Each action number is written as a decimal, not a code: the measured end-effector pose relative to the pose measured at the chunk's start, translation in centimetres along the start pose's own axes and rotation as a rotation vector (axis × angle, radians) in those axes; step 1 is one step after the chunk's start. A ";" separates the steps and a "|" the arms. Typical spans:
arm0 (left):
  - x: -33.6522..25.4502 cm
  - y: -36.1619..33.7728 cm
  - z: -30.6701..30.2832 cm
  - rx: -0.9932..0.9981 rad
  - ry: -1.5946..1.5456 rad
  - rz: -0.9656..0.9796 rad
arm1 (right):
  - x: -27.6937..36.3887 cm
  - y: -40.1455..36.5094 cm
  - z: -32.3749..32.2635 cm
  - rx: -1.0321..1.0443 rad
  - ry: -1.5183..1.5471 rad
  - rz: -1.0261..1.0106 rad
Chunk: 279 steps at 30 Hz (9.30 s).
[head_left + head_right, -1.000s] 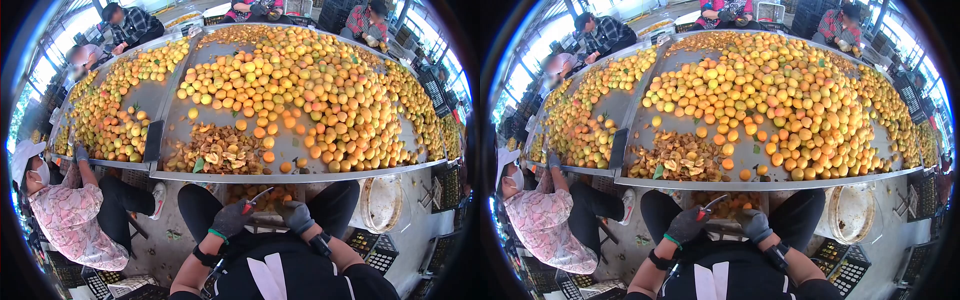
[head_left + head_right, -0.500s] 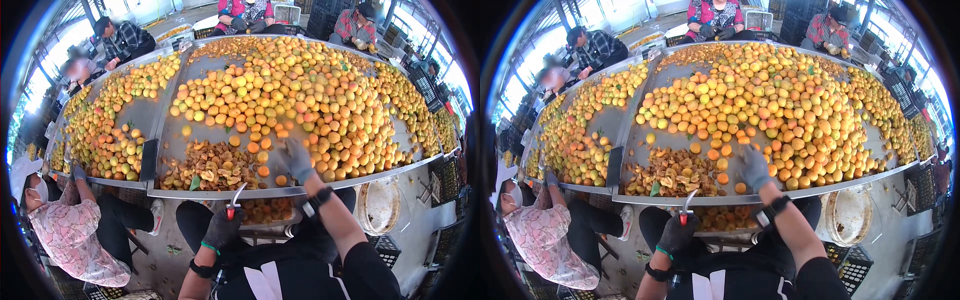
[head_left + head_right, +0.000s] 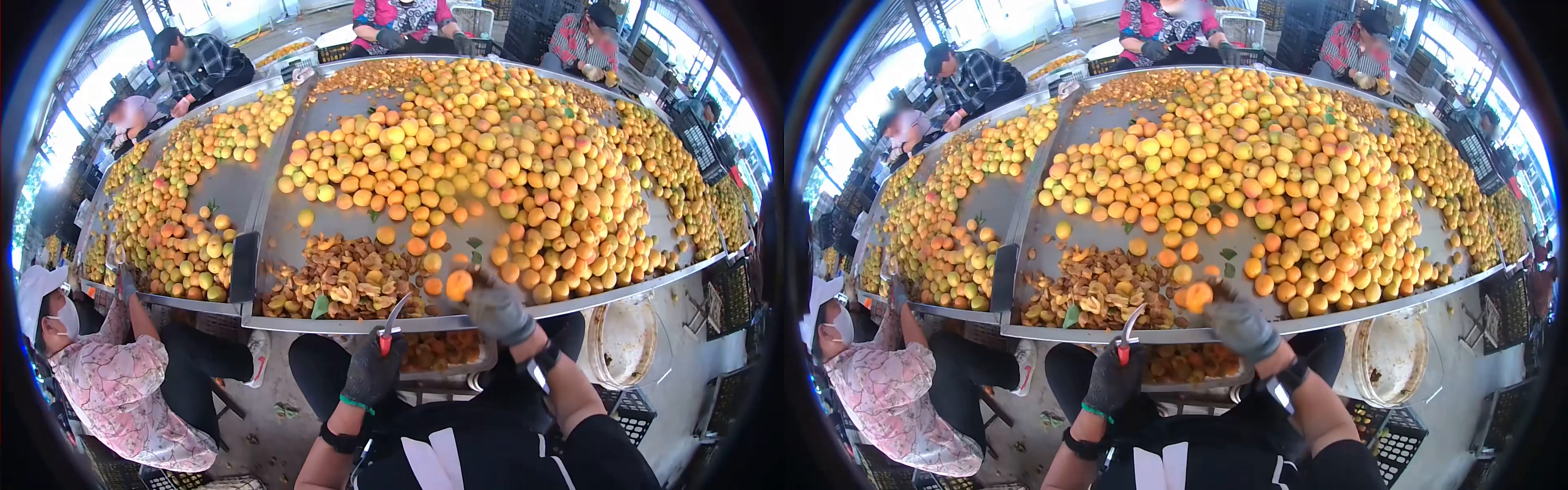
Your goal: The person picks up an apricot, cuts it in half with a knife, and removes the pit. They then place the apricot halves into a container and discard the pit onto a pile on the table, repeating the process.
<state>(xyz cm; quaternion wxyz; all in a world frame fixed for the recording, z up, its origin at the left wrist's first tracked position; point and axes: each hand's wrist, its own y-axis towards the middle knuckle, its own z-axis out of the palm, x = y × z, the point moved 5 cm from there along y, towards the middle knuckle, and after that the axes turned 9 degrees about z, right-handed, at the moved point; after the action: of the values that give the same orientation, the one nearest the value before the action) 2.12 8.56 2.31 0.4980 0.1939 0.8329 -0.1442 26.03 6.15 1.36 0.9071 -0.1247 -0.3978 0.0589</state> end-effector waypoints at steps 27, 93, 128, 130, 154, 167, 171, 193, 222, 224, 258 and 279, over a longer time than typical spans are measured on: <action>-1.9 -3.1 2.5 0.059 0.380 0.281 | -4.6 -5.8 3.9 0.069 -0.098 0.010; -2.1 -1.5 3.9 0.079 0.474 0.212 | -6.9 -4.0 4.5 0.001 0.243 0.168; -0.6 -0.9 3.5 0.015 0.455 0.442 | -6.0 -4.6 5.4 0.078 0.147 0.205; -0.4 -0.9 3.7 0.029 0.459 0.401 | -6.8 -4.1 4.6 0.092 0.237 0.208; 2.3 1.9 4.0 0.137 0.213 0.016 | -5.3 -5.3 2.0 -0.032 0.400 0.259; -2.5 1.4 2.0 0.134 -1.260 -0.153 | -9.7 -6.2 2.7 0.292 0.091 0.733; -2.7 1.4 2.8 0.219 -1.430 -0.062 | -12.2 -6.4 1.8 0.171 -0.147 0.517; 0.2 3.5 2.9 -0.584 -1.348 -0.334 | -7.1 -4.8 4.1 -0.068 -0.754 -0.222; -3.0 1.8 1.8 -0.204 -1.295 0.054 | -7.0 -7.5 8.4 0.151 0.195 0.489; -2.8 1.9 1.9 -0.208 -1.295 0.052 | -6.8 -7.7 8.7 0.139 0.164 0.481; -2.9 2.9 2.2 -0.042 -1.669 -0.081 | -7.5 -7.1 8.3 0.177 -0.137 0.317; 1.7 7.7 -1.8 -0.375 -1.948 0.003 | -5.5 -0.7 7.5 0.193 0.028 0.217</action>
<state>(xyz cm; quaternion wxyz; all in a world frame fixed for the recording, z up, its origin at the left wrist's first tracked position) 3.58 16.50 1.29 0.9879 -0.0903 0.0692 -0.1057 16.75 5.69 2.57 0.9086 -0.0800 -0.3615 0.1931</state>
